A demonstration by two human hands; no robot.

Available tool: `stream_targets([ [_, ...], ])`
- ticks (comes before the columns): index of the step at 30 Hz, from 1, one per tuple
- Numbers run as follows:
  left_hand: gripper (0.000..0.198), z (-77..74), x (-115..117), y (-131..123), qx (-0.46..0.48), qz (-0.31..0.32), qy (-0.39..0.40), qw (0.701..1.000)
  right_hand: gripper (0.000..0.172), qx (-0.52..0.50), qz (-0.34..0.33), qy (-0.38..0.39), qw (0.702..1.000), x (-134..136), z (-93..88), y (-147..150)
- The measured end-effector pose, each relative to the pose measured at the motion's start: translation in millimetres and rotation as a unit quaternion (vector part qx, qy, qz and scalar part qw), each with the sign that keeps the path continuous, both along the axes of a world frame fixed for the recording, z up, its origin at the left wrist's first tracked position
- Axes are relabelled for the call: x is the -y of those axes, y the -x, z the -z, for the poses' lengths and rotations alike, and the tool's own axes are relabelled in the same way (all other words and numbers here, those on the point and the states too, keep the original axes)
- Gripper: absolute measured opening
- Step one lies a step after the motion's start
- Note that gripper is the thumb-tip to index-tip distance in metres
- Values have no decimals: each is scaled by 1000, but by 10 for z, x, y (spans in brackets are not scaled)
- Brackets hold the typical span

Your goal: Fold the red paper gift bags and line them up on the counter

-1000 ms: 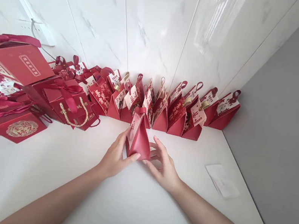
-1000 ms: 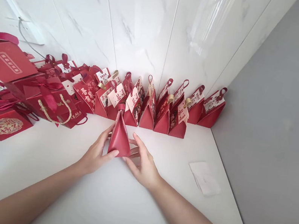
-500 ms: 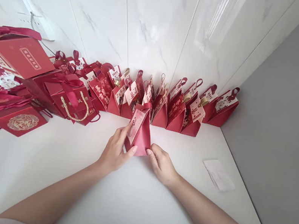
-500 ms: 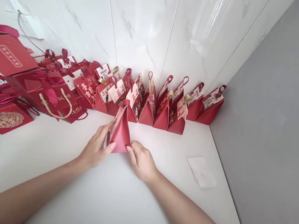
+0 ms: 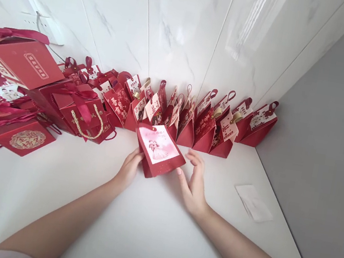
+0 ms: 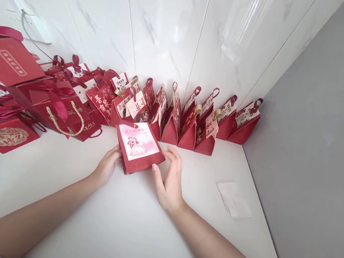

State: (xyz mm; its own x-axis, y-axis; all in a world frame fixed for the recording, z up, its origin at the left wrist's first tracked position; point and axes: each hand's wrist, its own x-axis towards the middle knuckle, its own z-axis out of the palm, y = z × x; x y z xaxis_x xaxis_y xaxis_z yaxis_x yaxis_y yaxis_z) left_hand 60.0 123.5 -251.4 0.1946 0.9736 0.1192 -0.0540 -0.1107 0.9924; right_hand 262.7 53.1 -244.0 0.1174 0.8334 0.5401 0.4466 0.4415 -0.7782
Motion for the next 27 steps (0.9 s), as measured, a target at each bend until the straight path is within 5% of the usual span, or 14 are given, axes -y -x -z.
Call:
stream_targets([
  [3,50,30,-120,52,-21,-61,-28,998,62,-58,23,61,996,-82,69,-22],
  [6,46,-27,-130,60,-10,-63,-36,997,66,-110,-48,144,982,-142,134,-46],
  [13,31,-168,73,35,9,-93,-80,992,17,-70,-93,90,989,-69,57,-19],
  [22,76,-81,68,45,56,79,-152,984,12,-8,-101,39,994,-21,46,45],
  [27,63,-26,-22,105,-1,119,-110,987,12,-52,-26,-37,998,-25,-377,-192],
])
